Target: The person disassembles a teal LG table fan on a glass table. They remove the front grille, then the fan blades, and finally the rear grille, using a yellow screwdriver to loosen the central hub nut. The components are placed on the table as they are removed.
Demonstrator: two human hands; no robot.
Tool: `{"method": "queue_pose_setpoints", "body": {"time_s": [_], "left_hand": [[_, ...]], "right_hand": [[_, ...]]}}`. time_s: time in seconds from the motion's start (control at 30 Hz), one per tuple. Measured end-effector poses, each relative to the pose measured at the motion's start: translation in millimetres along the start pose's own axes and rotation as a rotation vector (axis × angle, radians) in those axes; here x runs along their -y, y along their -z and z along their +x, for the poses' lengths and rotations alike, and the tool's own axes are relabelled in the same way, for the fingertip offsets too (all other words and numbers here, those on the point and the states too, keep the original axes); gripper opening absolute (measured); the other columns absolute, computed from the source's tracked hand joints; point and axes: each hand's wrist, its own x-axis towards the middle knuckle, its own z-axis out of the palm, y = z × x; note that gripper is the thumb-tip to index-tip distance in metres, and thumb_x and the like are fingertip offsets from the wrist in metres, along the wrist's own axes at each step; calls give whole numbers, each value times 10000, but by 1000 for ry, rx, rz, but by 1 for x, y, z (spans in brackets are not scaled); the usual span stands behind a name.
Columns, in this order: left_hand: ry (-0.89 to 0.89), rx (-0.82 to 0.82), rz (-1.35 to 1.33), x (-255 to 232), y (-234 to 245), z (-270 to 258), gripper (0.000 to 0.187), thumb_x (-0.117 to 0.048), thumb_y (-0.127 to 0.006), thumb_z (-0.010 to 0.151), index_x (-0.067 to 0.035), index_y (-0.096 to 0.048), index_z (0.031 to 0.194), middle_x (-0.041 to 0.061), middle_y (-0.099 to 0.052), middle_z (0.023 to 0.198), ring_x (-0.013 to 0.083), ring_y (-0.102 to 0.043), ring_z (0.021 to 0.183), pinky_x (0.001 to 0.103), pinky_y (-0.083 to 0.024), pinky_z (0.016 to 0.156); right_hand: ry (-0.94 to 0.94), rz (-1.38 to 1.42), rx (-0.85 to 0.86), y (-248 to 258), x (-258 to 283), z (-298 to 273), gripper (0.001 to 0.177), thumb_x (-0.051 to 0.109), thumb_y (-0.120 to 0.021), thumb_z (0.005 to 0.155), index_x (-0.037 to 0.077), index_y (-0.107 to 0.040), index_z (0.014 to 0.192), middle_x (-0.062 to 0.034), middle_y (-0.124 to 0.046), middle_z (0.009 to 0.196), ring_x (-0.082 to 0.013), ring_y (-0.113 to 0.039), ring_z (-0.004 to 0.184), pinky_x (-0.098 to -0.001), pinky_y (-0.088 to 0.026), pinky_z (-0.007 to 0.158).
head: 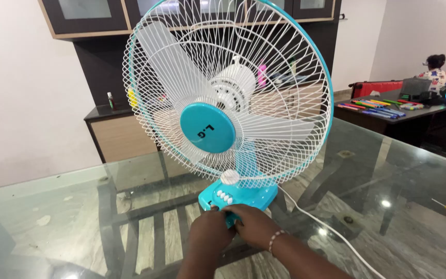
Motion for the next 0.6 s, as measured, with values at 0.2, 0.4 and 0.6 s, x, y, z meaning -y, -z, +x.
{"method": "queue_pose_setpoints", "body": {"time_s": [0.2,0.4,0.6], "left_hand": [[245,-289,-574,29,24,30,588,-571,-709,841,-172,-731,1271,150,-756,1284,319,-707,1201,424,-552,1022],[327,-435,-1495,40,48,64,1150,-669,-705,745,-189,-138,1622,142,-207,1692,350,-269,1539,590,-262,1187],[166,-311,-1982,22,67,68,1179,-818,-539,706,-229,-104,1630,137,-193,1683,370,-203,1531,722,-210,1152]], "right_hand": [[-451,-83,-672,-1,-34,15,424,206,-812,790,59,-635,1147,-169,-662,1155,-334,-643,1108,-426,-520,990],[-302,-12,-489,10,-71,54,478,382,-735,811,151,-696,1228,-94,-713,1263,-295,-658,1191,-426,-510,1025],[-55,-490,-437,0,-120,102,486,356,-610,952,81,-592,1353,-175,-563,1388,-369,-531,1286,-510,-407,1089]]}}
